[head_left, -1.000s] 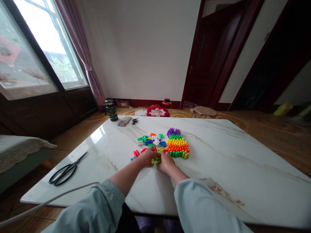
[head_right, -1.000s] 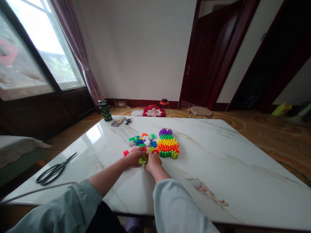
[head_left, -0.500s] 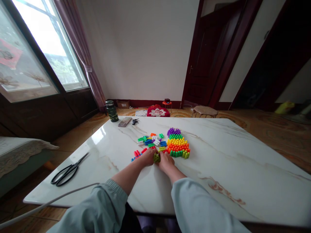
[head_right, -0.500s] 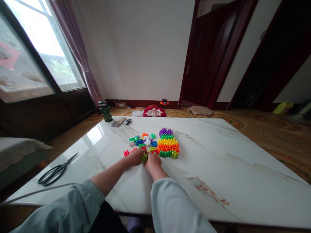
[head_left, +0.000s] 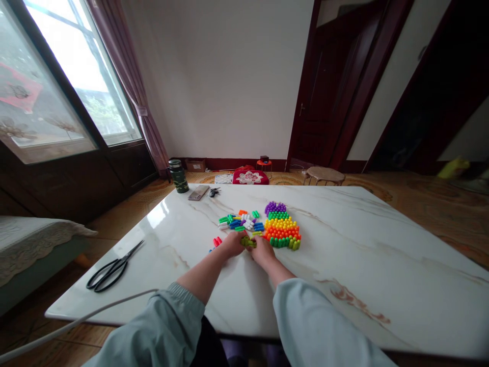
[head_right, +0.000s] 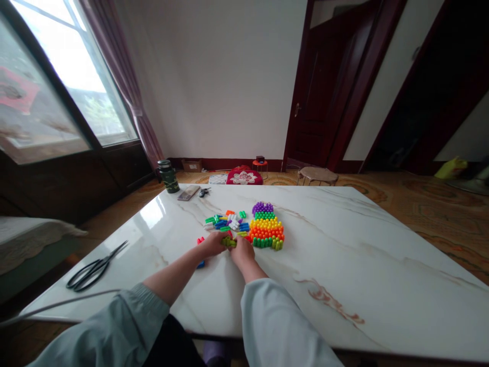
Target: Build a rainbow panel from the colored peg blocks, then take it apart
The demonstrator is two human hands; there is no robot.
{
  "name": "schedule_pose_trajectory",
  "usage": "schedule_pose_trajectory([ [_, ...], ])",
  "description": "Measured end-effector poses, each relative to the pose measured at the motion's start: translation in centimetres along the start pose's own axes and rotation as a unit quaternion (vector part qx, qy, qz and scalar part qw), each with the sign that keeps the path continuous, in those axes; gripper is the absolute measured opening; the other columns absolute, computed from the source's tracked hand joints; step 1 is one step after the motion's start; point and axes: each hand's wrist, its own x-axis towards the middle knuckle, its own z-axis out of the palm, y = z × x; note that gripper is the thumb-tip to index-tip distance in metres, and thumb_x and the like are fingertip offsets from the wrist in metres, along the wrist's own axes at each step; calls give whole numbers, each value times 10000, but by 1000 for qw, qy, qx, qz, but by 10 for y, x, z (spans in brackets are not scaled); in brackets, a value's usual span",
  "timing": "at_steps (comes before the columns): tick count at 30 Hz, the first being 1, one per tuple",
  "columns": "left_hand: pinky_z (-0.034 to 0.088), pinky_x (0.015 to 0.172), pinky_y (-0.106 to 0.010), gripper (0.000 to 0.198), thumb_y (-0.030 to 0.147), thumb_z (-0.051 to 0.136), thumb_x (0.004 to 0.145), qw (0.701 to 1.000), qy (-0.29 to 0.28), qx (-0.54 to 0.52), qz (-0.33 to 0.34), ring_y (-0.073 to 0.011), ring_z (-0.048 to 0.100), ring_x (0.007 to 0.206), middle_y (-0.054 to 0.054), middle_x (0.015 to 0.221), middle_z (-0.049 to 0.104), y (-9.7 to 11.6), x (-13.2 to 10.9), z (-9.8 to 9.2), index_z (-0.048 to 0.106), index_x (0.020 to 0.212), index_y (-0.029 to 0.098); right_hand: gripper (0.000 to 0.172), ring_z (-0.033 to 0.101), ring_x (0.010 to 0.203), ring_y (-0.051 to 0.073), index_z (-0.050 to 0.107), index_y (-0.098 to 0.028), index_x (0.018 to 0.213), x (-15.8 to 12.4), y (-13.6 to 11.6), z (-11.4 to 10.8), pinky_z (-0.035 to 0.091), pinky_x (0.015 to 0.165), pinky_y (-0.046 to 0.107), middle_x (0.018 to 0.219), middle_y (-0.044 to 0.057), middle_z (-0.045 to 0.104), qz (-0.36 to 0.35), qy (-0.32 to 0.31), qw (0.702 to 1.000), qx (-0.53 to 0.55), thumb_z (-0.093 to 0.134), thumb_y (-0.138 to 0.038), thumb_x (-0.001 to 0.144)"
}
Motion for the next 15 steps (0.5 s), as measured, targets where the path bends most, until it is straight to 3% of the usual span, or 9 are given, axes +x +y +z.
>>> schedule_pose_trajectory([
  [7, 514, 582, -255, 309, 122, 635, 685, 996, 13, -71, -56, -131, 603, 591, -27, 769, 655, 1, 1, -2, 668, 991, 146, 177, 683, 597, 153, 594, -186, 964, 6, 1, 4, 479, 509, 224, 860, 44, 718, 49, -7, 986, 157, 586, -262, 804],
  [15, 464, 454, -202, 374, 191, 657, 712, 988, 37, -92, -115, -111, 577, 557, -72, 871, 660, 4, 2, -3, 636, 1080, 131, 125, 676, 560, 141, 557, -187, 870, 7, 0, 6, 468, 418, 184, 772, 27, 689, 92, 6, 957, 273, 603, -258, 778],
])
